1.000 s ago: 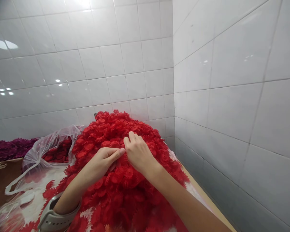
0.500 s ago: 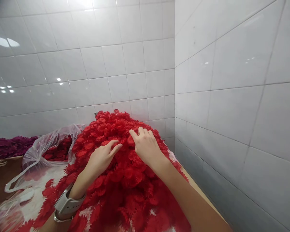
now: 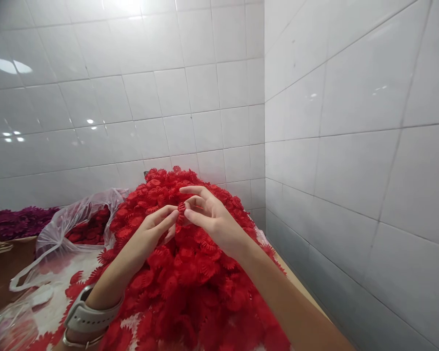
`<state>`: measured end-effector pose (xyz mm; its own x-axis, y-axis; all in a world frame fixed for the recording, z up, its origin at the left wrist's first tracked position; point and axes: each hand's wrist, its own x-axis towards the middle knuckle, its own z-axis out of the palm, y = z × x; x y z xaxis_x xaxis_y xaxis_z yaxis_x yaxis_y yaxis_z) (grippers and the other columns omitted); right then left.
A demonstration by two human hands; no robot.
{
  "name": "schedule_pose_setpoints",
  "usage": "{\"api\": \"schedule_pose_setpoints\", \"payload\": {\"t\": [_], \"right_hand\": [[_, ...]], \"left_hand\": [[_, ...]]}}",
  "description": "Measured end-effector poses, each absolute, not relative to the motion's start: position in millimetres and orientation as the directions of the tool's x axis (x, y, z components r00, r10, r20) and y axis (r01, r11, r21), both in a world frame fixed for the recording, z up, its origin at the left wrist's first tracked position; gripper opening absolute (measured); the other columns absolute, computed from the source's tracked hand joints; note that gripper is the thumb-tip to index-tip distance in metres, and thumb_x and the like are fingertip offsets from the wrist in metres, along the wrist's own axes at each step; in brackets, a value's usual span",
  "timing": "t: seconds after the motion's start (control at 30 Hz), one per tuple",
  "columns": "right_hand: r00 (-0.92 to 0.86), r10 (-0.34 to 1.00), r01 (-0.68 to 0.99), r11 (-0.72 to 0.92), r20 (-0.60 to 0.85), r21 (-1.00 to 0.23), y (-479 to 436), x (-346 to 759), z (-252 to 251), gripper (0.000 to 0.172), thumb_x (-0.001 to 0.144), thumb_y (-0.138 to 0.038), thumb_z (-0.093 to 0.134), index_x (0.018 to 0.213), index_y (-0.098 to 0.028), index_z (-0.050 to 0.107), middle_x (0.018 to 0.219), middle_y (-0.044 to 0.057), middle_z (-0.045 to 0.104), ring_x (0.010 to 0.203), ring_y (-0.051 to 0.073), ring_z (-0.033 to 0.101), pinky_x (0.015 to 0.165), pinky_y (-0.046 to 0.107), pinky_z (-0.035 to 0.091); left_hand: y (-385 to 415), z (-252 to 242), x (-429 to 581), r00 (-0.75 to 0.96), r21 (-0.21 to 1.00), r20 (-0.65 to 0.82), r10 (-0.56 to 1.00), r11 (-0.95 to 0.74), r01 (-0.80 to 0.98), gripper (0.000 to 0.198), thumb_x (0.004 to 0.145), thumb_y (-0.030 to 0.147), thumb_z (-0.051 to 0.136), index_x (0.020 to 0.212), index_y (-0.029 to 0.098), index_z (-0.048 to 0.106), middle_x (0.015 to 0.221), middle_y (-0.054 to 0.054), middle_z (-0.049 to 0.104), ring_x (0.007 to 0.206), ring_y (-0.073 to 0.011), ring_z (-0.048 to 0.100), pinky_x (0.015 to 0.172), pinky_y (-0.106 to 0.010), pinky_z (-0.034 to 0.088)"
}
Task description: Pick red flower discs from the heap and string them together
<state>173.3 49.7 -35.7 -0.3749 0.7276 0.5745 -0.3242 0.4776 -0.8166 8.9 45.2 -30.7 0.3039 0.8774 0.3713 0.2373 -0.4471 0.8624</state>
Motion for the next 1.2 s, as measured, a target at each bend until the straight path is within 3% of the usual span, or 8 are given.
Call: {"api": "schedule_pose_setpoints", "payload": {"t": [0.07, 0.17, 0.3, 0.47, 0.6, 0.83, 1.07, 1.2], "right_hand": [[-0.377, 0.724, -0.361, 0.459, 0.578, -0.811, 47, 172, -36, 0.027, 0.084, -0.022, 0.056, 0.110, -0.027, 0.054, 0.085, -0.002, 0.047, 0.079, 0.011, 0.052, 0.079, 0.027, 0.045], [-0.335, 0.720, -0.282, 0.539, 0.607, -0.794, 44, 169, -37, 0.024, 0.086, -0.021, 0.054, 0.109, -0.027, 0.053, 0.084, -0.002, 0.046, 0.079, 0.011, 0.051, 0.078, 0.027, 0.045], [-0.230, 0.684, -0.095, 0.692, 0.692, -0.715, 39, 163, -39, 0.024, 0.087, -0.018, 0.050, 0.110, -0.026, 0.049, 0.082, -0.001, 0.047, 0.080, 0.013, 0.050, 0.076, 0.028, 0.045], [-0.150, 0.626, -0.043, 0.770, 0.766, -0.637, 31, 158, -38, 0.024, 0.086, -0.014, 0.050, 0.107, -0.025, 0.049, 0.084, -0.001, 0.049, 0.082, 0.012, 0.051, 0.080, 0.026, 0.044], [-0.231, 0.678, -0.188, 0.673, 0.698, -0.715, 28, 160, -35, 0.023, 0.085, -0.014, 0.054, 0.105, -0.025, 0.050, 0.080, -0.002, 0.051, 0.079, 0.011, 0.053, 0.076, 0.025, 0.046], [-0.318, 0.773, -0.408, 0.411, 0.549, -0.815, 32, 167, -32, 0.020, 0.079, -0.020, 0.066, 0.096, -0.023, 0.056, 0.078, -0.002, 0.053, 0.077, 0.010, 0.051, 0.073, 0.024, 0.044], [-0.288, 0.816, -0.406, 0.369, 0.500, -0.836, 35, 165, -32, 0.024, 0.071, -0.029, 0.073, 0.087, -0.022, 0.057, 0.078, -0.001, 0.050, 0.077, 0.013, 0.048, 0.074, 0.026, 0.041], [-0.302, 0.819, -0.352, 0.380, 0.488, -0.855, 37, 166, -33, 0.024, 0.074, -0.034, 0.069, 0.089, -0.022, 0.054, 0.081, -0.001, 0.049, 0.078, 0.013, 0.048, 0.073, 0.027, 0.040]], "left_hand": [[44, -29, 9, 0.341, 0.890, 0.362, 0.868, -0.431, 0.151, 0.027, 0.081, 0.045, 0.052, 0.074, 0.019, 0.050, 0.048, 0.009, 0.037, 0.044, -0.0063, 0.027, 0.043, -0.019, 0.022], [45, -29, 9, 0.265, 0.900, 0.386, 0.883, -0.424, 0.102, 0.026, 0.078, 0.043, 0.058, 0.074, 0.019, 0.049, 0.049, 0.010, 0.037, 0.043, -0.0056, 0.027, 0.042, -0.019, 0.020], [43, -30, 10, 0.129, 0.845, 0.481, 0.867, -0.498, 0.195, 0.025, 0.080, 0.043, 0.056, 0.077, 0.019, 0.049, 0.048, 0.010, 0.036, 0.045, -0.0064, 0.029, 0.044, -0.019, 0.022], [34, -28, 12, 0.094, 0.781, 0.548, 0.831, -0.549, 0.298, 0.025, 0.080, 0.043, 0.058, 0.084, 0.020, 0.049, 0.050, 0.010, 0.037, 0.049, -0.0078, 0.030, 0.046, -0.020, 0.024], [28, -26, 11, 0.243, 0.763, 0.527, 0.814, -0.580, 0.285, 0.026, 0.082, 0.040, 0.056, 0.071, 0.020, 0.045, 0.056, 0.008, 0.039, 0.052, -0.0076, 0.031, 0.047, -0.020, 0.026], [24, -22, 9, 0.366, 0.767, 0.501, 0.784, -0.598, 0.231, 0.026, 0.090, 0.036, 0.043, 0.070, 0.019, 0.048, 0.056, 0.007, 0.040, 0.052, -0.0082, 0.033, 0.048, -0.021, 0.027], [24, -18, 8, 0.352, 0.817, 0.458, 0.816, -0.543, 0.196, 0.021, 0.084, 0.032, 0.050, 0.069, 0.018, 0.053, 0.055, 0.006, 0.039, 0.051, -0.0087, 0.032, 0.048, -0.021, 0.027], [27, -20, 6, 0.333, 0.823, 0.443, 0.833, -0.524, 0.217, 0.024, 0.083, 0.034, 0.050, 0.066, 0.018, 0.052, 0.054, 0.006, 0.038, 0.050, -0.0088, 0.031, 0.047, -0.022, 0.025]]}}
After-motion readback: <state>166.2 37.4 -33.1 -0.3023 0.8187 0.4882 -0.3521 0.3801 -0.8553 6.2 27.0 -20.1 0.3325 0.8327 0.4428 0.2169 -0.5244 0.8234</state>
